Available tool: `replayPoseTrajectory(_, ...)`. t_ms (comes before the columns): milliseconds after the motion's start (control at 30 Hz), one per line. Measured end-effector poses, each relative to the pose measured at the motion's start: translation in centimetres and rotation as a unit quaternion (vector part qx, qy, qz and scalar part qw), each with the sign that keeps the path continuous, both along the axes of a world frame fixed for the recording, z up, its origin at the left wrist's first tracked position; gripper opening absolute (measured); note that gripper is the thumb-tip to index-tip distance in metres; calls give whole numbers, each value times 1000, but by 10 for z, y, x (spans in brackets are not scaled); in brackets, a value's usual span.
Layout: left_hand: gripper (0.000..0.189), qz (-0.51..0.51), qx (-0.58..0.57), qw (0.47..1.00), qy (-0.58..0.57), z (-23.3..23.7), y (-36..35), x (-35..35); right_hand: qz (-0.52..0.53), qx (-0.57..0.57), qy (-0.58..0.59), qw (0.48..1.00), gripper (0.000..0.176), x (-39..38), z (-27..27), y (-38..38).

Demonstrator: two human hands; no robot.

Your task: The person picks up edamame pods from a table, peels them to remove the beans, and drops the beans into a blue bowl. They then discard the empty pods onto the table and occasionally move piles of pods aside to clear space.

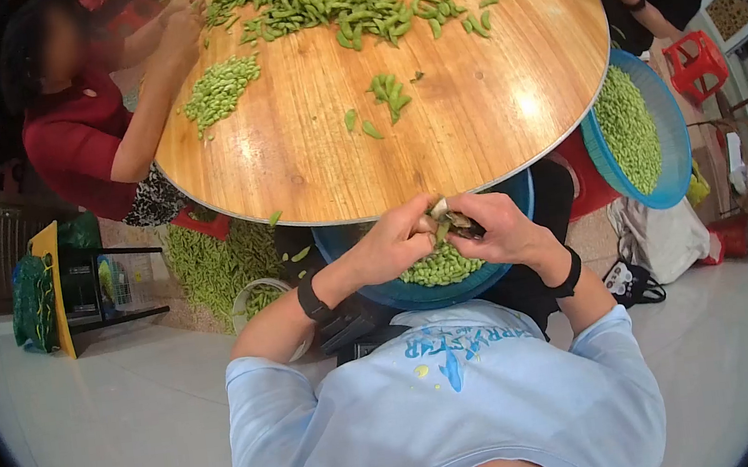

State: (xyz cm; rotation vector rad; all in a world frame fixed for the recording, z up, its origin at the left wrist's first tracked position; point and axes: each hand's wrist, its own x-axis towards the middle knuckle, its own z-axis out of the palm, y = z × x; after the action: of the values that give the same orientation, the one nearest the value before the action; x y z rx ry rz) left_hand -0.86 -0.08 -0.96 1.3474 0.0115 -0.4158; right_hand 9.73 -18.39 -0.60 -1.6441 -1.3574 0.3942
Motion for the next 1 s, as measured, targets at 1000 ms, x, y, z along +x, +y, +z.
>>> replayPoseTrajectory(1000,22,176,634,730,-188,20,63,75,-64,13,22,998,21,-33,-15,-3)
